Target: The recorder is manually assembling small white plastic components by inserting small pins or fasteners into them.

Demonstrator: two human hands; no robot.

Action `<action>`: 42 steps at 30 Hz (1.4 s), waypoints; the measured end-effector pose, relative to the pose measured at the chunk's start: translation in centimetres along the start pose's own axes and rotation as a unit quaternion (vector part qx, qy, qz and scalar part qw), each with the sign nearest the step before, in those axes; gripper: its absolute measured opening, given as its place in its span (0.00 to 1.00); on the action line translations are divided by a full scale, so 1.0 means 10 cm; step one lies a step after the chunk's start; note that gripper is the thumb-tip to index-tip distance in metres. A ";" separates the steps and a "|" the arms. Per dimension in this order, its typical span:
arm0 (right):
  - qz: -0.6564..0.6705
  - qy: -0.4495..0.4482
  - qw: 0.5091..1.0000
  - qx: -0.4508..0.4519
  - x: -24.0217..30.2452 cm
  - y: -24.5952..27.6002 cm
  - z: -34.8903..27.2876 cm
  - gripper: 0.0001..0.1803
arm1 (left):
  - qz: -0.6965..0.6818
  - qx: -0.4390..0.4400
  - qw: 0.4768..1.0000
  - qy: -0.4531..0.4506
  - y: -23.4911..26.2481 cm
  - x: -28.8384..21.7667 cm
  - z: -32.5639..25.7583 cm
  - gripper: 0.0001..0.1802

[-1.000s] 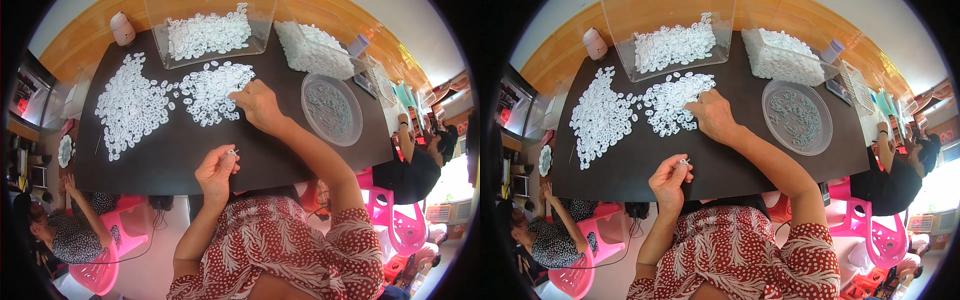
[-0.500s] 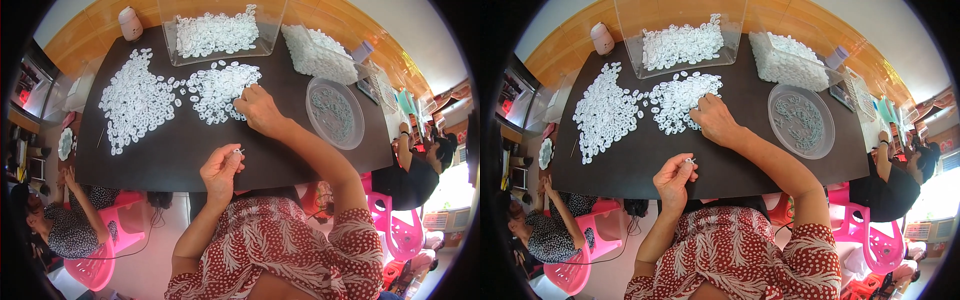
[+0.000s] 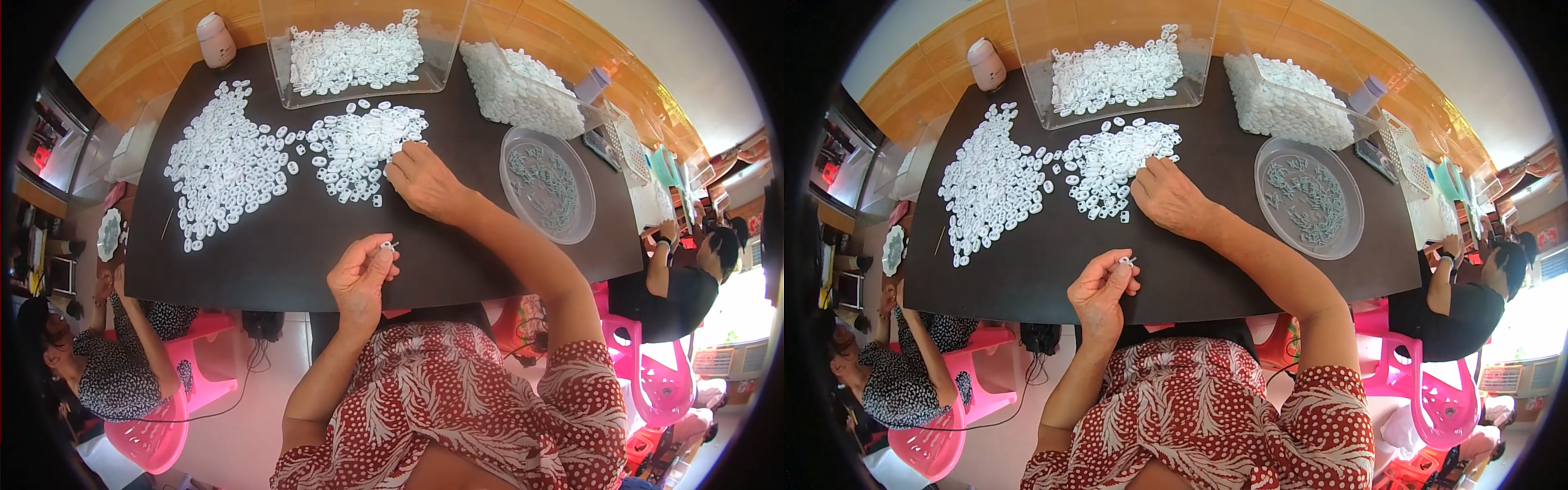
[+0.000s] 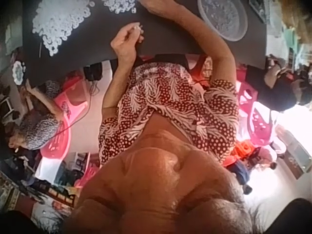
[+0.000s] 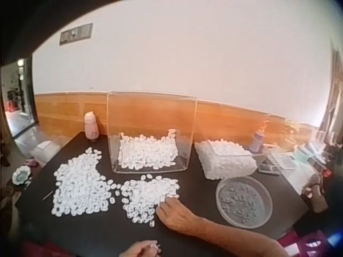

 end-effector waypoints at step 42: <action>0.658 -0.423 0.607 -0.141 0.39 0.14 -0.17 0.08 | -0.018 -0.075 0.997 0.011 0.06 -0.20 0.00 0.08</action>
Point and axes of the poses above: each hand's wrist, its own z-axis towards the middle knuckle, its own y-axis out of the back of the hand, x = y × z, the point moved 6 cm from there along z, towards the middle knuckle, and after that the axes turned 12 degrees about y, right-handed, at the moved point
